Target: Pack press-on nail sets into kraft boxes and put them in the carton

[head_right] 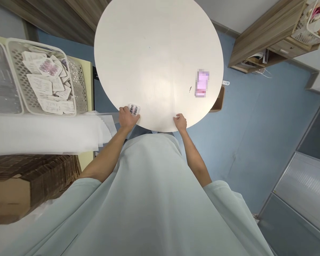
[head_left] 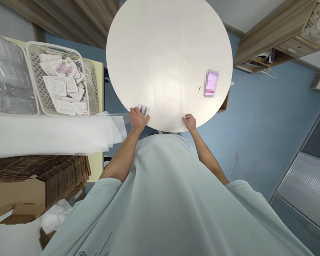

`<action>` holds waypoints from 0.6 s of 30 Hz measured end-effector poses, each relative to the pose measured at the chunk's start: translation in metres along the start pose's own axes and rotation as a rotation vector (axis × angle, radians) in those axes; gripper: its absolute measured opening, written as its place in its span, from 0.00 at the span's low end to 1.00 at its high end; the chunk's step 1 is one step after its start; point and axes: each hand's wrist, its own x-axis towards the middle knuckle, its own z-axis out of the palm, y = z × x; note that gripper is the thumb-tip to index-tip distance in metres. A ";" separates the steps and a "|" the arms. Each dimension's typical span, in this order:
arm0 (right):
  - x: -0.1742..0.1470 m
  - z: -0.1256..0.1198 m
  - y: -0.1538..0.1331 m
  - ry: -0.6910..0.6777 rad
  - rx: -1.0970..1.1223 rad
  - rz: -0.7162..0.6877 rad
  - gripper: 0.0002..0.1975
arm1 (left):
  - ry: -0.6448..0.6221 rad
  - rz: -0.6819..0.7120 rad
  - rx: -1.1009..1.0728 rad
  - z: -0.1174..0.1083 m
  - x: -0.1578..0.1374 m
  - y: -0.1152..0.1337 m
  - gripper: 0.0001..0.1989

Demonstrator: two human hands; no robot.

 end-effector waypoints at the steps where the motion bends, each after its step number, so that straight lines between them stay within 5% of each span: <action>1: -0.001 0.000 0.001 -0.006 -0.005 0.003 0.10 | 0.016 0.021 -0.024 0.002 -0.001 0.000 0.36; 6: 0.001 0.000 0.008 -0.028 -0.027 -0.014 0.06 | -0.067 0.235 0.037 0.008 -0.014 0.010 0.44; 12: 0.014 -0.005 0.009 -0.009 0.009 -0.070 0.03 | -0.267 0.491 0.162 0.025 -0.027 0.029 0.42; 18: 0.018 -0.008 0.011 -0.023 0.017 -0.067 0.04 | -0.295 0.569 0.193 0.049 -0.020 0.036 0.41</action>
